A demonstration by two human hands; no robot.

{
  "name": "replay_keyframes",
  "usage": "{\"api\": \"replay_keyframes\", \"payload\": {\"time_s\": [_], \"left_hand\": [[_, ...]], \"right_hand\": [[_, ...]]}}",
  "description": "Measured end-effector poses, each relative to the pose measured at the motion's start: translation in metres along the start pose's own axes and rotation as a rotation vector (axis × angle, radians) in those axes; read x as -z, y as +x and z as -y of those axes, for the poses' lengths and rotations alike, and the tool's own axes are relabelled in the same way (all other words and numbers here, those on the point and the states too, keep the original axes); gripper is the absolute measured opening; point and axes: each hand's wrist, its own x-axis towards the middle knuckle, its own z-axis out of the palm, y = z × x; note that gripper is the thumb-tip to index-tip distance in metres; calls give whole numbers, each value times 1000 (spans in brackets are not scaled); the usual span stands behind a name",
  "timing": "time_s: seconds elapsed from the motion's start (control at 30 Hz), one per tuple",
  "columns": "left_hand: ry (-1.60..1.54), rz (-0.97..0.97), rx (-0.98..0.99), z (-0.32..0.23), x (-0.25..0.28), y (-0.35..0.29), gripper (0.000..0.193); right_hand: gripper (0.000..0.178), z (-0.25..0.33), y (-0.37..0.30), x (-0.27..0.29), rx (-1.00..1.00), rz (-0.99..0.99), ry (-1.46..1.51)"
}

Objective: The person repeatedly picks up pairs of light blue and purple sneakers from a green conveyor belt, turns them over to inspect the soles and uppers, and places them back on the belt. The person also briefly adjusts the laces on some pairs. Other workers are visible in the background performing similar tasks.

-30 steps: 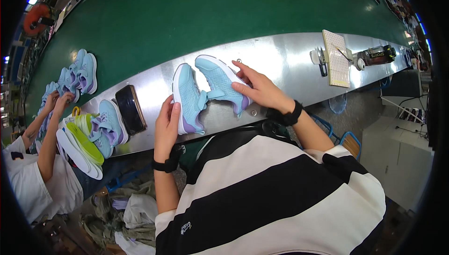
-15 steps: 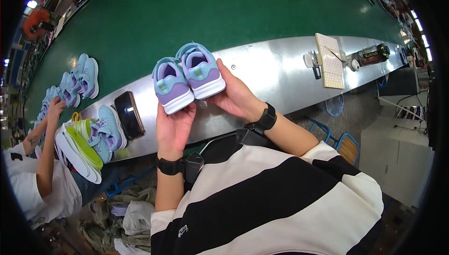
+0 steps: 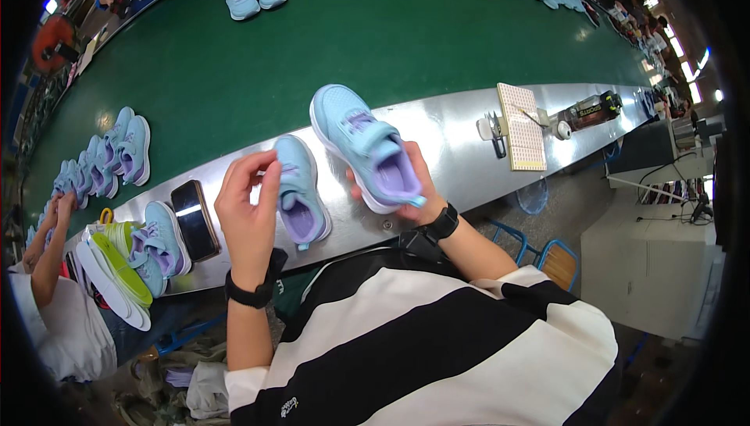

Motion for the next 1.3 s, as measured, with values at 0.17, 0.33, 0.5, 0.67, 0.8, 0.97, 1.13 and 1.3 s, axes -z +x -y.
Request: {"api": "replay_keyframes", "payload": {"time_s": [0.17,0.33,0.5,0.67,0.8,0.97,1.13,1.3], "left_hand": [[84,22,-301,-44,-17,28,19],[70,82,-342,-66,-12,31,20],[98,129,-375,-66,3,32,18],[219,116,-550,-54,15,26,14],[215,102,-490,-41,7,12,13],[47,153,-253,-25,1,0,11],[-69,96,-142,-20,-7,-1,11],[-4,195,-82,-23,3,-1,12]], "right_hand": [[75,-5,-18,-5,-94,196,153],[79,3,-22,-22,-134,198,150],[76,19,-34,-39,-15,-216,-623],[81,20,-40,-46,41,-242,-516],[91,21,-49,-42,-4,-258,-644],[89,22,-60,-38,-77,-283,-782],[83,17,-60,-30,-135,-198,-811],[83,9,-61,-29,-180,-119,-625]]}}
